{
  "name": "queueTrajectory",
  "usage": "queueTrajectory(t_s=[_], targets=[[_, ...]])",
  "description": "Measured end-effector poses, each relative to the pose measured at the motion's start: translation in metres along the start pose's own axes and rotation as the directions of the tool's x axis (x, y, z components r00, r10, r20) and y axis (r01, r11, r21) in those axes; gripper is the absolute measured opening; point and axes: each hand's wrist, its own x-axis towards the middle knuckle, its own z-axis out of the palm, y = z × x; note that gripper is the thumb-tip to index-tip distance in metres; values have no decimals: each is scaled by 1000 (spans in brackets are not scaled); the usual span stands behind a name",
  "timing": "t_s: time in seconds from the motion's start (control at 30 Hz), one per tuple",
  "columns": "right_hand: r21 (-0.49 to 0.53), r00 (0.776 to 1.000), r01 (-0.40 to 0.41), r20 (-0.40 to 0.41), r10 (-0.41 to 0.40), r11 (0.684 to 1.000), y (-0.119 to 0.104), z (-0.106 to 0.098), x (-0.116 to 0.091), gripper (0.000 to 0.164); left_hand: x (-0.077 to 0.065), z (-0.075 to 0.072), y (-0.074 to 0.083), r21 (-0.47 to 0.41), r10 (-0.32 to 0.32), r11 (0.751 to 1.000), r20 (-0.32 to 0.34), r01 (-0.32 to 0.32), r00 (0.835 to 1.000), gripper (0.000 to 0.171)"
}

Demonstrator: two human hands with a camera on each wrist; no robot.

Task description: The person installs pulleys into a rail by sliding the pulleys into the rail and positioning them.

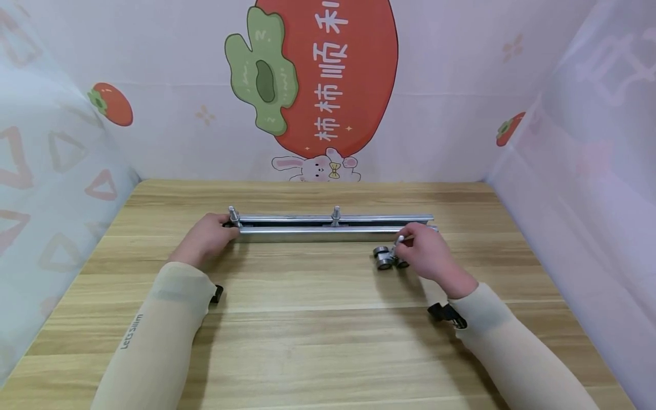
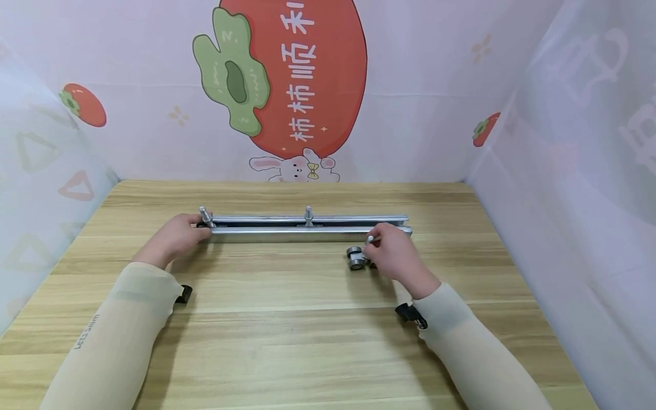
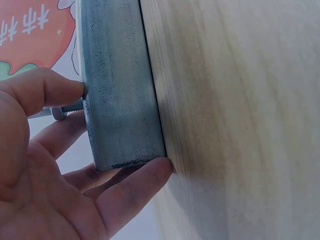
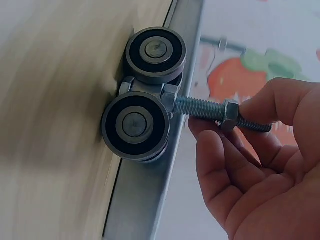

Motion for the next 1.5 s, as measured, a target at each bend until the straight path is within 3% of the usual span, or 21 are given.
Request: queueTrajectory(t_s=[0.1, 0.33, 0.57, 0.77, 0.97, 1.17, 1.5], targets=[[13, 1000, -6, -23, 6, 1000, 16, -11, -3, 14, 0, 0, 1, 4, 1, 1000, -7, -1, 1000, 44], [20, 994, -104, -31, 104, 994, 47, -41, -13, 25, -1, 0, 1, 3, -11, 1000, -1, 11, 1000, 50], [10, 981, -159, -113, 160, 987, 87, -63, -18, 34, -1, 1, 2, -10, -1, 1000, -5, 1, 1000, 50], [-42, 962, -198, -202, 186, 979, 123, -81, -20, 36, -2, 1, 3, -8, -1, 1000, -5, 1, 1000, 51], [-16, 935, -266, -248, 254, 964, 152, -101, -20, 45, -2, 1, 4, -1, 6, 1000, -10, -6, 1000, 49], [-25, 917, -296, -286, 277, 955, 164, -110, -11, 42, -1, 1, 5, -1, 3, 1000, -10, -3, 1000, 47], [-4, 920, -229, -327, 215, 974, 156, -97, 0, 37, -2, 1, 5, -7, -11, 1000, -6, 11, 1000, 45]])
